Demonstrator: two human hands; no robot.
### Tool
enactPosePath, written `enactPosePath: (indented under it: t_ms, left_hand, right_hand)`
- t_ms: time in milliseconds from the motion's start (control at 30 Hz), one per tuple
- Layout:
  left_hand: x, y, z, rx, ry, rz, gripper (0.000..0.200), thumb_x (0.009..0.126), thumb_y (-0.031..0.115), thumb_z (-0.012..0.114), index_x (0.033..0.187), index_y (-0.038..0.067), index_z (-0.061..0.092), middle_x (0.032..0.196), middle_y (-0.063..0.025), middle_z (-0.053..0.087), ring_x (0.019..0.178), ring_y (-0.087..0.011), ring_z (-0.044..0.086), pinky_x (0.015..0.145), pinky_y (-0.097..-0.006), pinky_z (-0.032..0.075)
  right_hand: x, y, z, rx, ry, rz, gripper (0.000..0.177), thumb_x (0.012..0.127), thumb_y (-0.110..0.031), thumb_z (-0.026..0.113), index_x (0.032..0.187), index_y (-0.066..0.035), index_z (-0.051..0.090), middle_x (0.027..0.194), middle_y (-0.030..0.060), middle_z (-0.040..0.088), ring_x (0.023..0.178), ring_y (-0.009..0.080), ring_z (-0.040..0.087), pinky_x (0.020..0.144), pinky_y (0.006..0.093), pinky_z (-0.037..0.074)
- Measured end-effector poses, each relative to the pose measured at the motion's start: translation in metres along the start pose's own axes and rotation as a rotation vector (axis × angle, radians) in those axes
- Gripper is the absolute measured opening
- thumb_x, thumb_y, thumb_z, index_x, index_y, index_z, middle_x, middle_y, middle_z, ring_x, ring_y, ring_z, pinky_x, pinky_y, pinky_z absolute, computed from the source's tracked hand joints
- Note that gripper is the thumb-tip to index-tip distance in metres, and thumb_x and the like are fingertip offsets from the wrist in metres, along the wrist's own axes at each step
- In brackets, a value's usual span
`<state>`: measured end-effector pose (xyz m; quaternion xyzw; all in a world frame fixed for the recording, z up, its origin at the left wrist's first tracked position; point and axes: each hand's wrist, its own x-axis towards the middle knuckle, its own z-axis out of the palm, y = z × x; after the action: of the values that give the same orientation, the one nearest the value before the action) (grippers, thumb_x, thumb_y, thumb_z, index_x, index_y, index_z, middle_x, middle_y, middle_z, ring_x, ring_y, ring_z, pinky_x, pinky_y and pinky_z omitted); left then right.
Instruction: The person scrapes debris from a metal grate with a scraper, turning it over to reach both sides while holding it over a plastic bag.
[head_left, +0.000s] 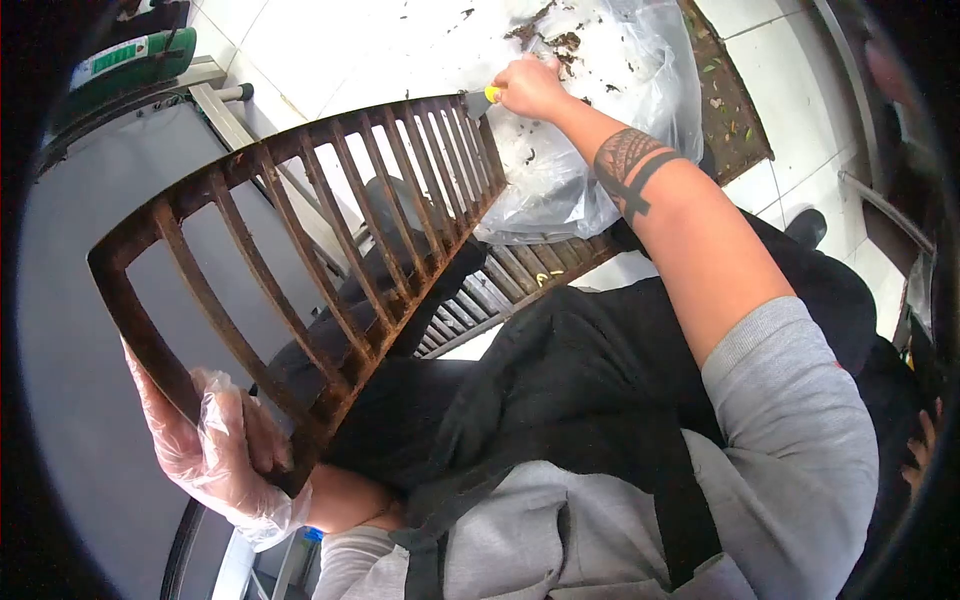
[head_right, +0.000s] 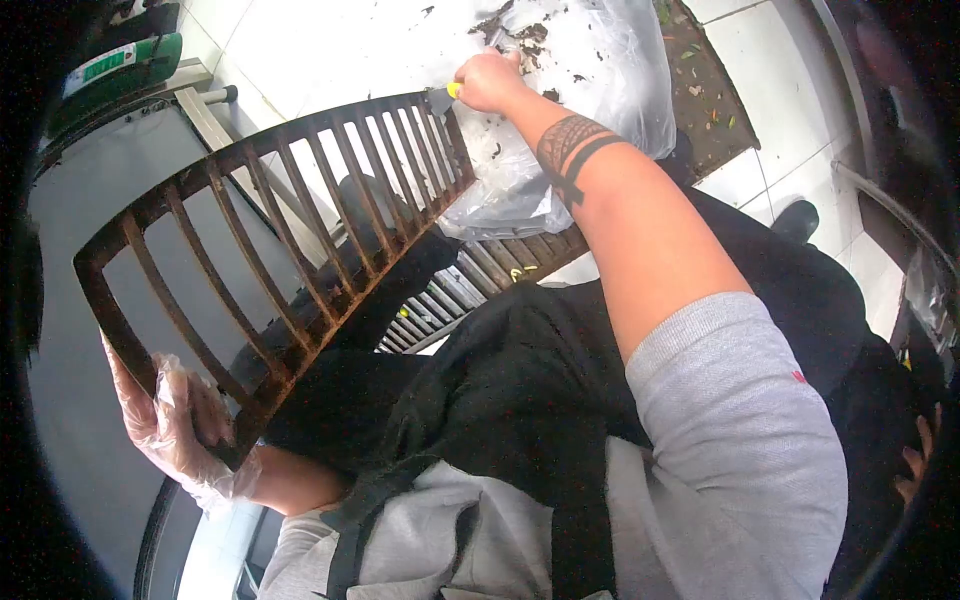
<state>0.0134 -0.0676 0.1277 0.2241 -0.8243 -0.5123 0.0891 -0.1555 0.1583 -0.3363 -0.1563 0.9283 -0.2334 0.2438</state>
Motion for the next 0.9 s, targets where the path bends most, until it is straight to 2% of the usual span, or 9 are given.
enactPosePath:
  t_ms: [167,233,333,433,500,600,800,833,900]
  left_hand:
    - [0.0,0.001,0.003,-0.018,-0.009,-0.015,0.078,0.092,-0.011,0.059,0.163,-0.002,0.029,0.083,-0.0086,0.061,0.039,-0.0049,0.043,0.033,-0.0197,0.03]
    - [0.001,0.003,0.013,-0.025,-0.027,0.051,0.069,0.098,-0.007,0.06,0.161,-0.005,0.031,0.079,-0.0063,0.059,0.039,-0.0027,0.039,0.032,-0.0193,0.03]
    - [0.002,-0.001,0.009,-0.052,-0.053,0.07,0.069,0.097,-0.006,0.059,0.16,-0.006,0.032,0.079,-0.0059,0.059,0.039,-0.0019,0.039,0.033,-0.0189,0.03]
    - [0.01,-0.006,-0.002,-0.027,-0.025,0.03,0.068,0.097,-0.005,0.059,0.16,-0.006,0.033,0.076,-0.0041,0.058,0.04,-0.0013,0.038,0.034,-0.0184,0.03]
    - [0.011,-0.007,0.001,-0.033,-0.019,0.028,0.068,0.097,-0.004,0.059,0.159,-0.007,0.034,0.075,-0.0032,0.057,0.04,-0.0013,0.038,0.034,-0.0183,0.03]
    - [0.01,-0.008,0.003,-0.057,-0.014,0.02,0.068,0.097,-0.003,0.058,0.16,-0.007,0.033,0.071,-0.0015,0.055,0.04,-0.0013,0.038,0.034,-0.0183,0.03]
    - [0.01,-0.009,0.003,-0.185,-0.05,-0.012,0.074,0.096,-0.003,0.057,0.162,-0.006,0.025,0.066,-0.0013,0.047,0.039,-0.0033,0.038,0.033,-0.0196,0.03]
    - [0.01,-0.01,0.002,-0.223,-0.05,-0.007,0.077,0.094,-0.004,0.056,0.163,-0.006,0.024,0.064,-0.0021,0.045,0.038,-0.0044,0.037,0.033,-0.0202,0.03]
    - [0.008,-0.011,0.001,-0.284,-0.067,-0.009,0.077,0.094,-0.004,0.056,0.163,-0.006,0.022,0.065,-0.0026,0.046,0.038,-0.0047,0.037,0.033,-0.0207,0.031]
  right_hand:
    - [0.001,0.011,0.013,0.072,0.079,-0.051,0.032,0.091,-0.044,0.068,0.114,-0.027,0.082,0.111,0.0055,0.077,0.12,0.0322,0.061,0.103,0.0689,0.036]
    - [0.0,0.016,0.012,0.108,0.079,-0.059,0.034,0.09,-0.044,0.068,0.115,-0.027,0.082,0.111,0.0061,0.077,0.118,0.0316,0.063,0.101,0.0689,0.038]
    - [-0.007,0.024,0.02,0.252,-0.022,0.003,0.037,0.088,-0.046,0.068,0.117,-0.026,0.081,0.112,0.0071,0.077,0.115,0.0309,0.067,0.098,0.0665,0.042]
    - [-0.018,0.034,0.027,0.349,-0.062,0.032,0.039,0.087,-0.046,0.068,0.118,-0.026,0.08,0.111,0.0086,0.078,0.107,0.0314,0.072,0.095,0.058,0.05]
    - [-0.032,0.03,0.023,0.399,-0.028,0.177,0.038,0.086,-0.044,0.067,0.115,-0.023,0.081,0.108,0.0112,0.078,0.103,0.0339,0.074,0.091,0.0482,0.056]
    - [-0.047,0.016,0.012,0.314,-0.021,0.26,0.036,0.087,-0.042,0.066,0.11,-0.019,0.081,0.104,0.0139,0.078,0.098,0.0353,0.075,0.088,0.0457,0.058]
    - [-0.078,-0.016,0.006,0.205,-0.159,0.235,0.039,0.088,-0.038,0.066,0.1,-0.004,0.079,0.1,0.0236,0.076,0.098,0.0405,0.074,0.089,0.0503,0.058]
    - [-0.084,-0.023,0.011,0.216,-0.124,0.251,0.04,0.089,-0.036,0.066,0.096,0.001,0.077,0.099,0.0285,0.075,0.096,0.0433,0.074,0.088,0.0513,0.059]
    - [-0.09,-0.04,0.018,0.246,-0.076,0.291,0.04,0.089,-0.036,0.065,0.096,0.002,0.077,0.098,0.0291,0.075,0.095,0.0439,0.074,0.088,0.0514,0.059]
